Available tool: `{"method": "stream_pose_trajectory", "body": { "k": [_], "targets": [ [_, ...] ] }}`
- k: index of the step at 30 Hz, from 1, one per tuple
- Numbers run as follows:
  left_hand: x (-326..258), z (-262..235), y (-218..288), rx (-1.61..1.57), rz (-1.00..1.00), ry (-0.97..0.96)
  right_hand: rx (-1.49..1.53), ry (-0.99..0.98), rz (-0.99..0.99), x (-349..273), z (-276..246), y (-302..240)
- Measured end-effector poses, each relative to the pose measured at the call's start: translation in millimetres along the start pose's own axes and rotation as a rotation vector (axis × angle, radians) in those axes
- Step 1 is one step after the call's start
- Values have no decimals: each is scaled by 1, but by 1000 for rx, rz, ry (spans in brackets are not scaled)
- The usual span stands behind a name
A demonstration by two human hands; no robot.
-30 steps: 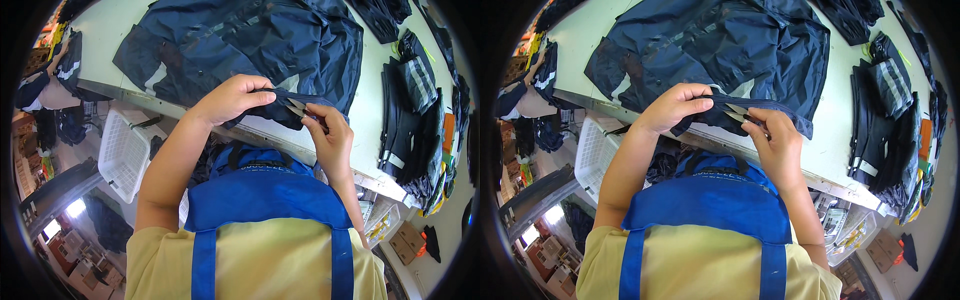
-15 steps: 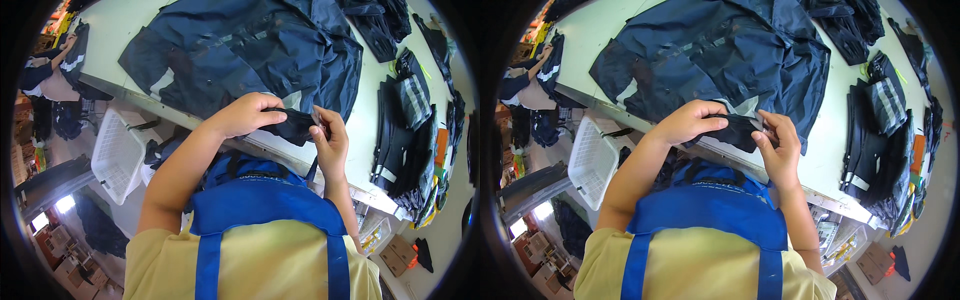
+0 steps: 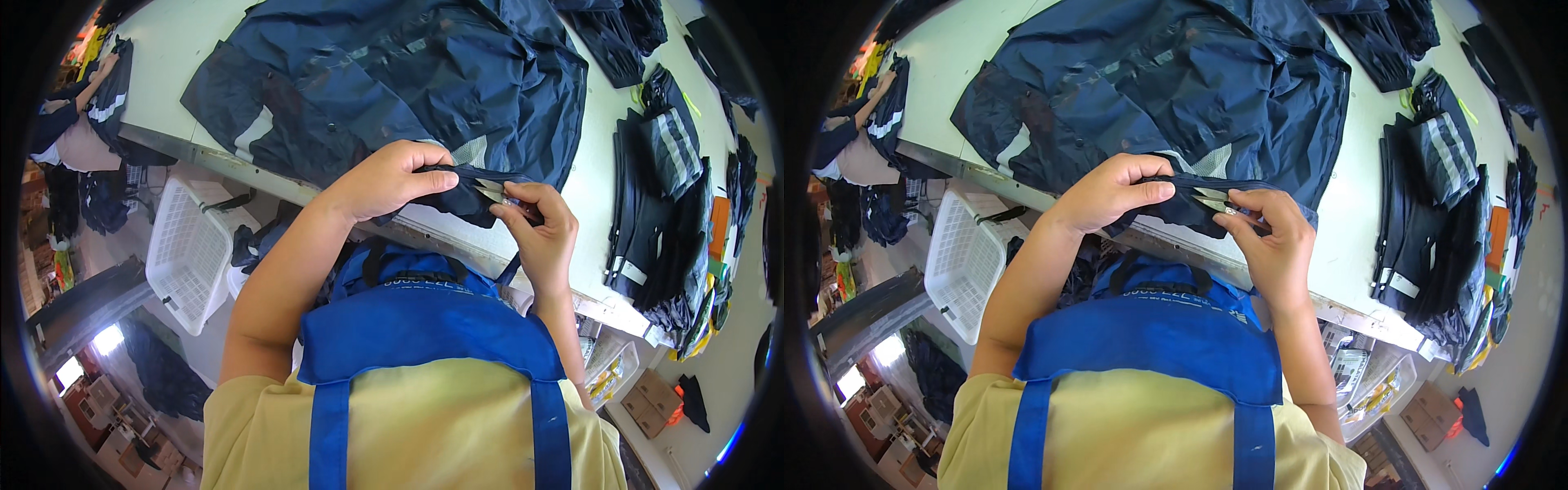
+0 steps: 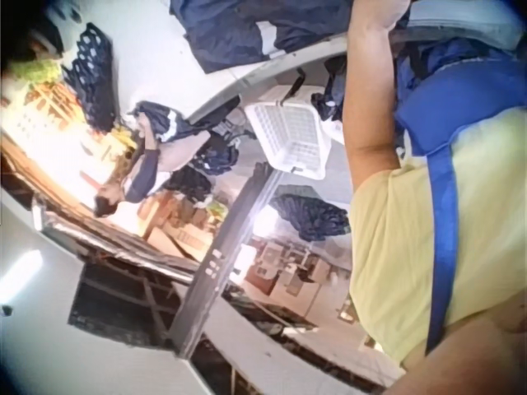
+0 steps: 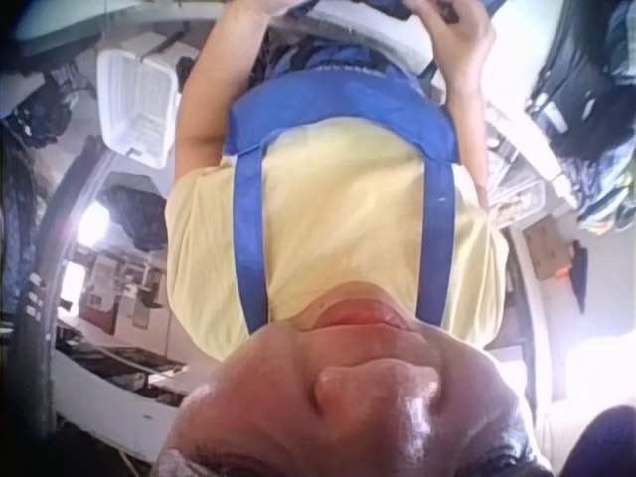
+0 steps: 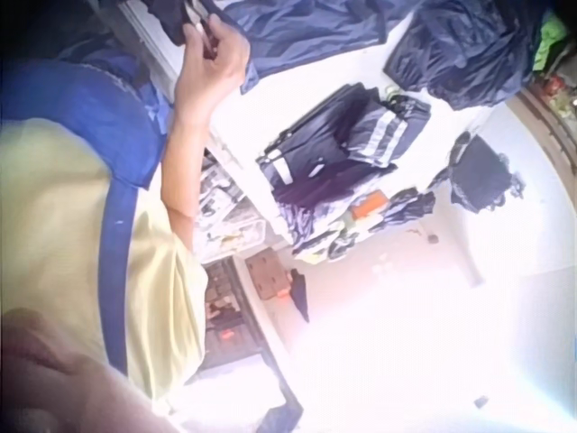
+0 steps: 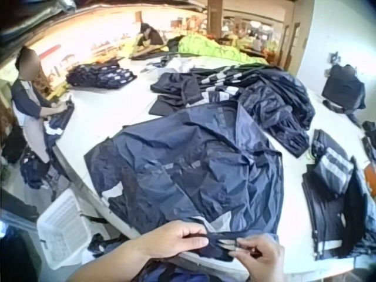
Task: The person handles a dark jacket on a work table, unfolding and repositioning it. Using small scissors, the person trims loose threads and small fabric pieces from the jacket's seams and edges. The person continues trimming multiple areas of the jacket throughout the clip.
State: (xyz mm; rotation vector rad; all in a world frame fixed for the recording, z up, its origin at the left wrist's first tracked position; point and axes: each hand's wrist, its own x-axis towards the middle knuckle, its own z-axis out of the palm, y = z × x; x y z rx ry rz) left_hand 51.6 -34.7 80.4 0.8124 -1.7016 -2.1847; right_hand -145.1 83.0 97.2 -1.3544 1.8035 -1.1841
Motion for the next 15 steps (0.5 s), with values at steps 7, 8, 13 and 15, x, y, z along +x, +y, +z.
{"method": "stream_pose_trajectory", "body": {
  "k": [7,8,13,15],
  "targets": [
    [2,2,-1,34,16,-7,21,-4,9,2,2,3],
    [2,2,-1,31,19,-7,89,-1,65,2,1,5],
    [2,1,-10,-18,10,-2,162,-25,69,7,-4,9],
    [4,10,-9,231,108,73,37,-211,40,13,0,-14]
  ]
}}
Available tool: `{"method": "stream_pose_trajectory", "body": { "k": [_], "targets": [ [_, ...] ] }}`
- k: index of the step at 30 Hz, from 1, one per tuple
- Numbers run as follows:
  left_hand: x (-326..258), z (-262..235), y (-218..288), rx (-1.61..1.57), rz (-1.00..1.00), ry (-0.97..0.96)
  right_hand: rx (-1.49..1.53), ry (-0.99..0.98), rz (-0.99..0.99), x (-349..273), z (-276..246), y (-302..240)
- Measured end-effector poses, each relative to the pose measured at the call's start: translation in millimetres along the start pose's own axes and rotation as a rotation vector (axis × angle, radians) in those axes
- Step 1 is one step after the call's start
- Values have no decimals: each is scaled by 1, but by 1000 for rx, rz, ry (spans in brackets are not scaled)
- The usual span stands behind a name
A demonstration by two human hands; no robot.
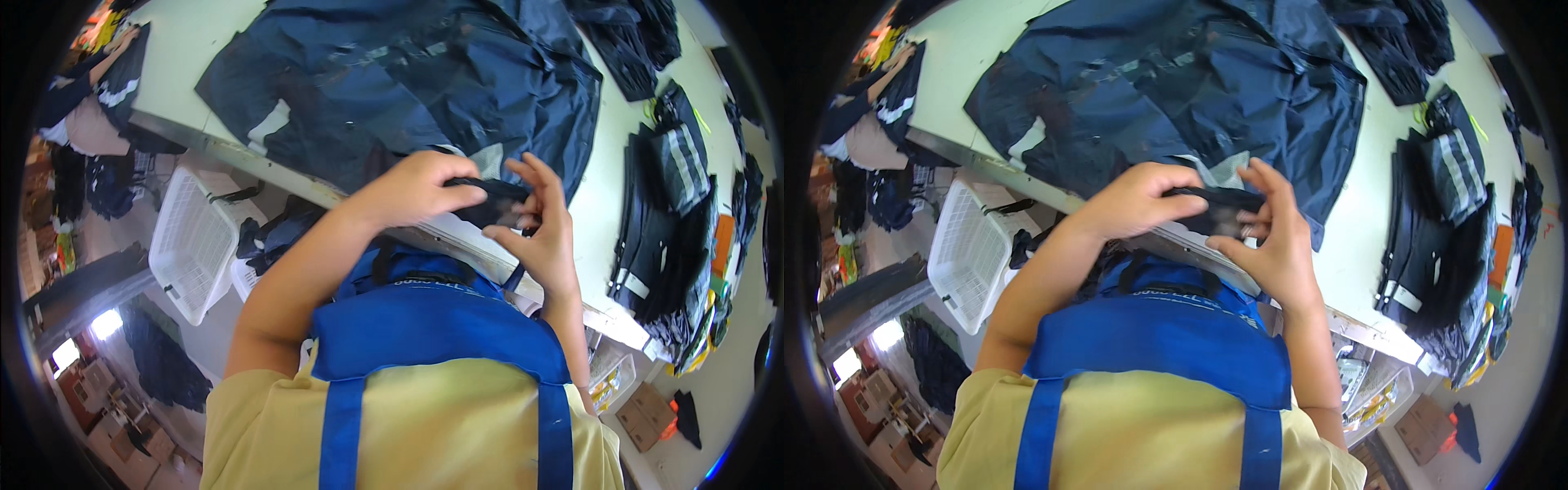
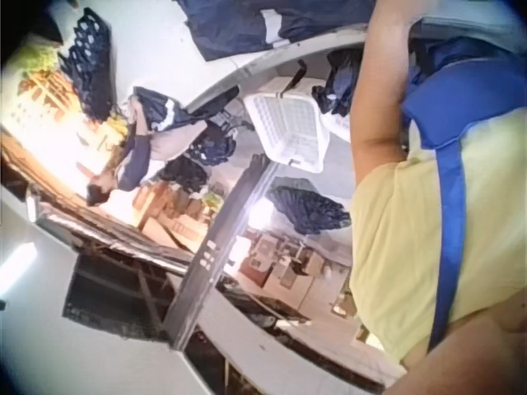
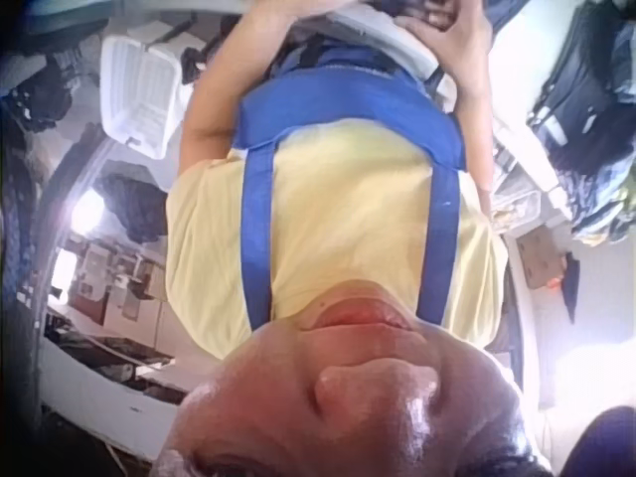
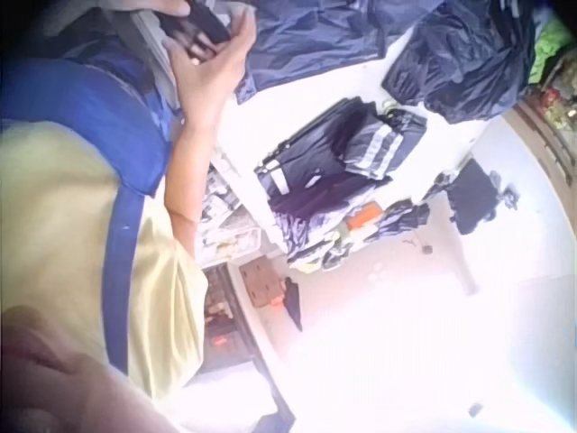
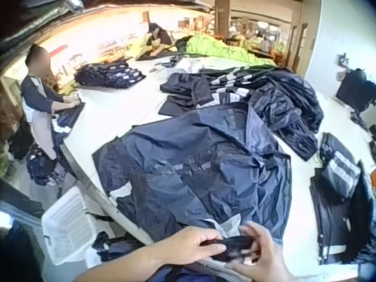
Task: The person handles a dark jacket on a work table, unfolding and repositioning it. Using small scissors, the person trims loose threads and small fabric pieces from the jacket's seams and edges. The person continues trimming multiple areas of the jacket throughout the clip.
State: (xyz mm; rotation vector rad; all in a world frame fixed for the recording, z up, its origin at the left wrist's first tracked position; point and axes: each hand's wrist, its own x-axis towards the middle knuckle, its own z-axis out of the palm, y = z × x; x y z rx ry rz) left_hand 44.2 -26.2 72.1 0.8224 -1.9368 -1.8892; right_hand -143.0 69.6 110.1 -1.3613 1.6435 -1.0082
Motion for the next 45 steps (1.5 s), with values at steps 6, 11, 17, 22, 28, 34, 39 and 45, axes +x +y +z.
{"method": "stream_pose_trajectory", "body": {
  "k": [6,11,17,22,28,34,39,45],
  "targets": [
    [-41,-26,-45,618,219,846,-303,-130,-72,-3,-20,27],
    [-94,-53,-125,-294,-308,1230,-422,-265,151,-28,-52,52],
    [-109,-74,-148,-868,-249,1190,-795,-385,235,-30,-84,71],
    [-107,-77,-142,-604,-269,1341,-425,-291,17,10,47,53],
    [-143,-100,-194,-337,-561,1577,-479,-374,161,37,106,91],
    [-158,-85,-155,-992,32,1214,-127,-405,292,44,68,88],
    [-165,-75,-138,-988,210,1093,6,-397,292,46,27,58],
    [-162,-67,-117,-998,154,1016,-133,-351,282,37,11,60]
  ]
}}
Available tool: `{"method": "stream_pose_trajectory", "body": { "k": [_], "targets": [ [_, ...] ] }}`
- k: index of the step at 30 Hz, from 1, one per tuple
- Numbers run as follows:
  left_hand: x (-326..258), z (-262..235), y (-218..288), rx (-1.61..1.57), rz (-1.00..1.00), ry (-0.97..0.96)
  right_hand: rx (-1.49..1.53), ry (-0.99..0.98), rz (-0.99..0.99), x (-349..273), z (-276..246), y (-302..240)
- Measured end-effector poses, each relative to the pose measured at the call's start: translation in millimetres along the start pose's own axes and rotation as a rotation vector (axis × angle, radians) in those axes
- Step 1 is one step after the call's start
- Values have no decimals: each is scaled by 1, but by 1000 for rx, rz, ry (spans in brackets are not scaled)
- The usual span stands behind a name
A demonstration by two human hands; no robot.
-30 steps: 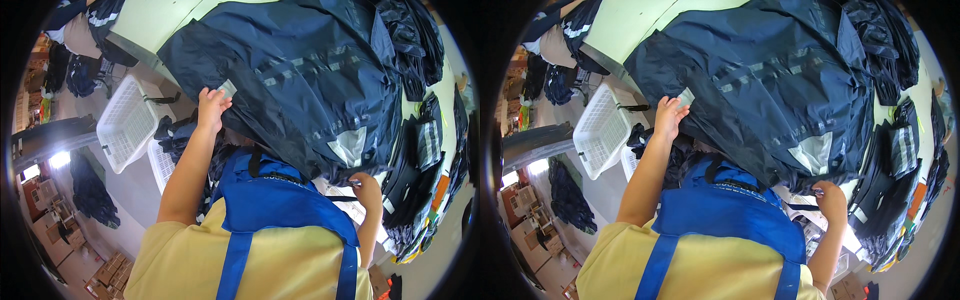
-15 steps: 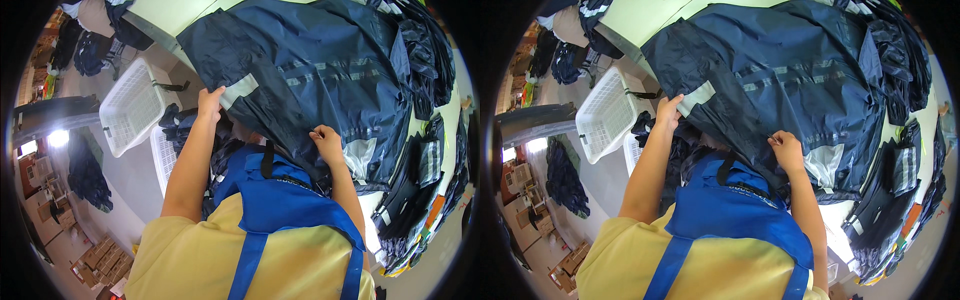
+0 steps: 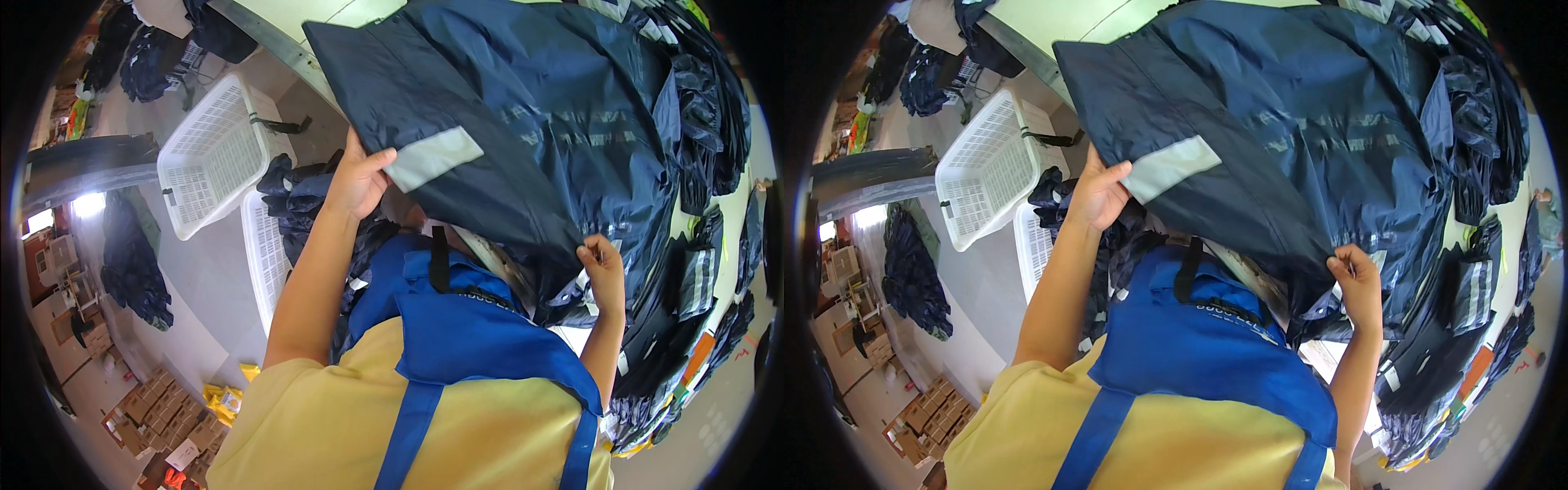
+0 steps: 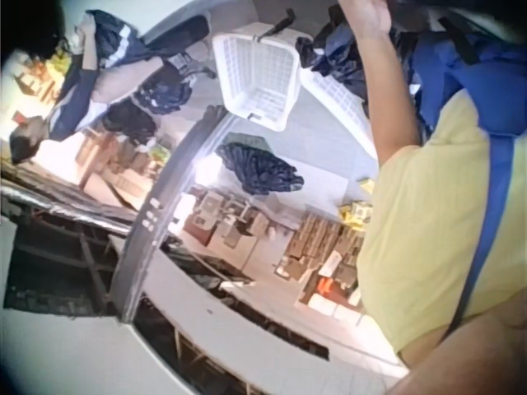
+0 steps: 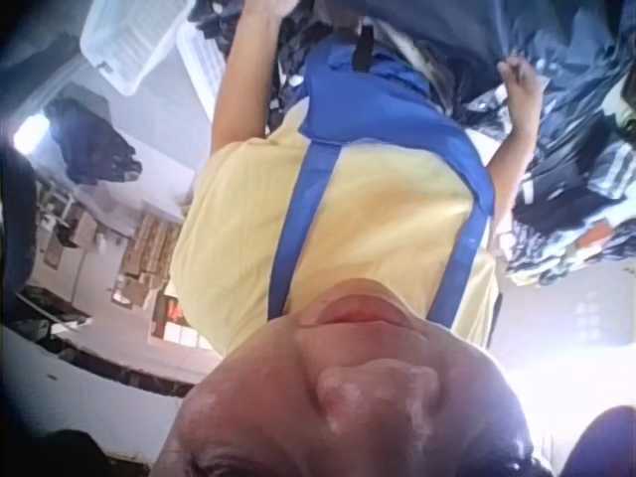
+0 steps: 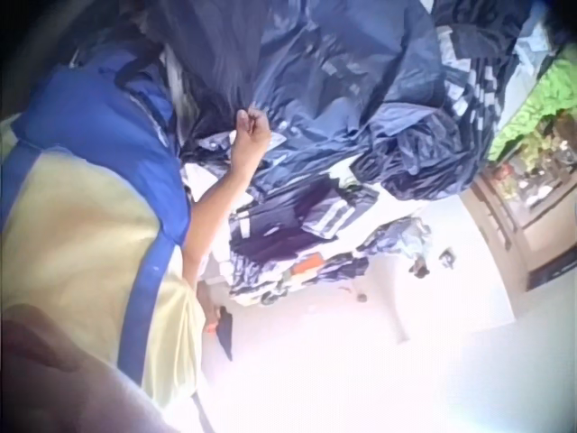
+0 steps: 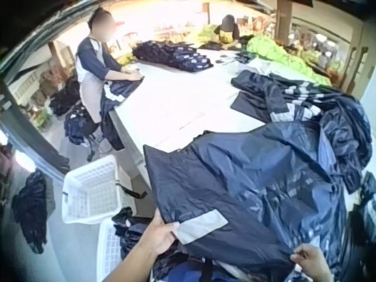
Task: The person handles a dark jacket on a work table, unfolding and repositioning it. Using small scissors, the person trims loose threads and small fabric pieces from the jacket's seams and edges. The person continues trimming multiple areas of the jacket throughout the clip.
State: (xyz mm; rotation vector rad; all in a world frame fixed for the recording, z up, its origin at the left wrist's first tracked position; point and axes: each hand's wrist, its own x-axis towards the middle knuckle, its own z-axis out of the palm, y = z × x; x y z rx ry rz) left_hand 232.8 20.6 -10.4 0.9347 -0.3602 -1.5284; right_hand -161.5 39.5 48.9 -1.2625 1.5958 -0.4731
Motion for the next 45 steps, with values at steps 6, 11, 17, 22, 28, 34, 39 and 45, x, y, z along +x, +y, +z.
{"method": "stream_pose_trajectory", "body": {
  "k": [6,11,17,22,28,34,39,45],
  "targets": [
    [36,-47,0,-40,-22,204,-286,-184,80,-18,-10,22],
    [74,-50,34,199,96,395,-749,-221,163,-29,-14,30],
    [49,-27,65,443,4,52,-456,-55,15,-11,-4,-22],
    [6,3,73,405,155,-203,44,-95,-329,55,67,-96],
    [-13,24,77,452,180,-334,325,-164,-543,117,114,-152],
    [-9,14,91,217,-92,-312,-183,-264,-958,61,98,-153],
    [-8,37,106,689,-74,-176,-258,-455,-988,31,106,-137],
    [40,24,101,899,-210,-142,-175,-766,-877,14,130,-107]
  ]
}}
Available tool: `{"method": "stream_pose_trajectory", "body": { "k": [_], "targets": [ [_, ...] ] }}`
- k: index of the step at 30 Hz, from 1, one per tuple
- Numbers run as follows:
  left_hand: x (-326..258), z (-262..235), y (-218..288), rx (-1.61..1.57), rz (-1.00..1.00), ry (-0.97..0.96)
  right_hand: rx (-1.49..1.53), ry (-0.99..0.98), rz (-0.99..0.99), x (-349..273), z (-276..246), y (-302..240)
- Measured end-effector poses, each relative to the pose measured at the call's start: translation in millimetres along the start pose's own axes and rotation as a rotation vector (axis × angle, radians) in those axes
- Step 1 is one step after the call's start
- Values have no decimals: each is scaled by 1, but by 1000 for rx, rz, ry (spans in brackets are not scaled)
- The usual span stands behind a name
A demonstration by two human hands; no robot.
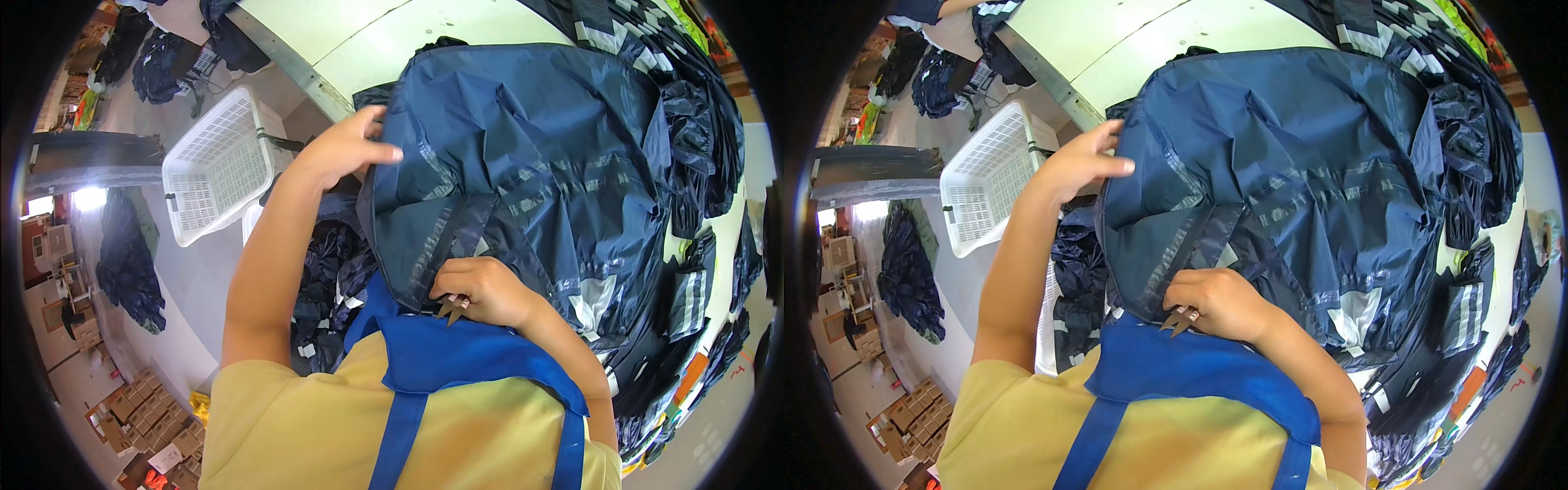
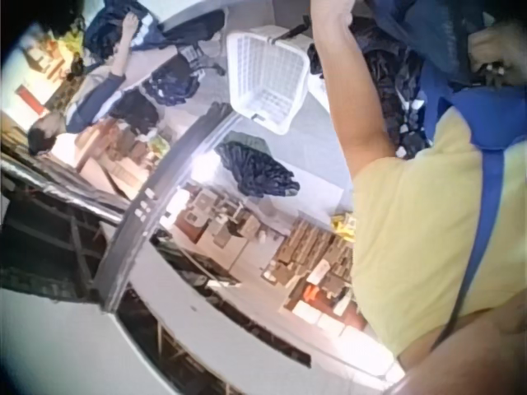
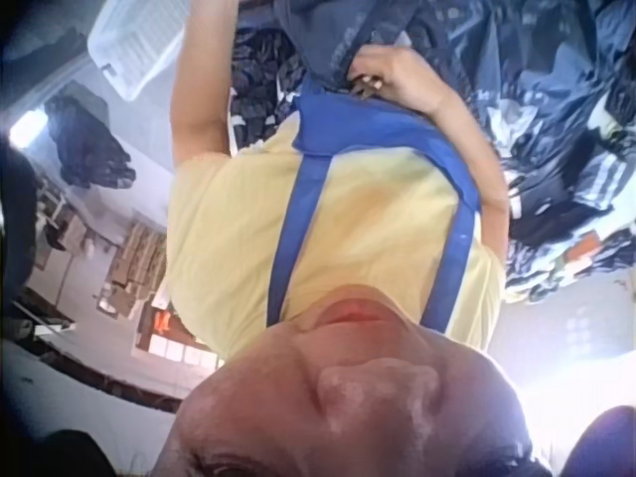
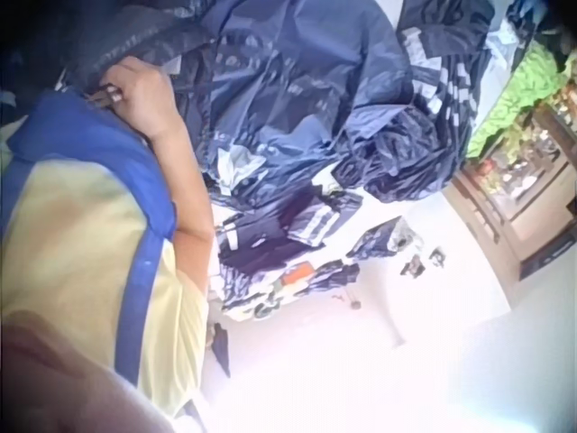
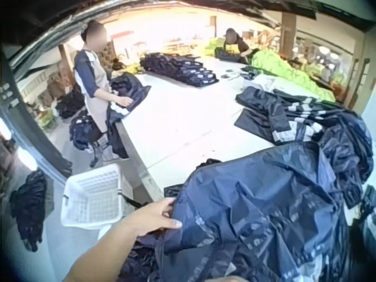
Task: The person handles a dark jacket on a work table, unfolding and repositioning it. Using small scissors, the person trims loose threads and small fabric pieces from the jacket's seams and edges. The person continues trimming multiple areas of the jacket throughout the clip.
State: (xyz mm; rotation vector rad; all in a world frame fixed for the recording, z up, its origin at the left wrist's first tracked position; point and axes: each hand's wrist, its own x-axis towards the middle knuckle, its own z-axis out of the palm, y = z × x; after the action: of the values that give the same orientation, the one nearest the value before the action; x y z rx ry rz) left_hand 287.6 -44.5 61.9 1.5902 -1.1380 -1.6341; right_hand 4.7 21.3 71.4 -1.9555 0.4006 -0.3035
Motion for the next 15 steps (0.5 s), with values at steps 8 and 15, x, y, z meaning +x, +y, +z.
{"method": "stream_pose_trajectory", "body": {
  "k": [8,15],
  "targets": [
    [-21,49,19,-467,41,-156,322,755,238,-3,-41,4],
    [-56,82,45,-508,43,-273,-338,806,-95,24,-51,-7]
  ]
}}
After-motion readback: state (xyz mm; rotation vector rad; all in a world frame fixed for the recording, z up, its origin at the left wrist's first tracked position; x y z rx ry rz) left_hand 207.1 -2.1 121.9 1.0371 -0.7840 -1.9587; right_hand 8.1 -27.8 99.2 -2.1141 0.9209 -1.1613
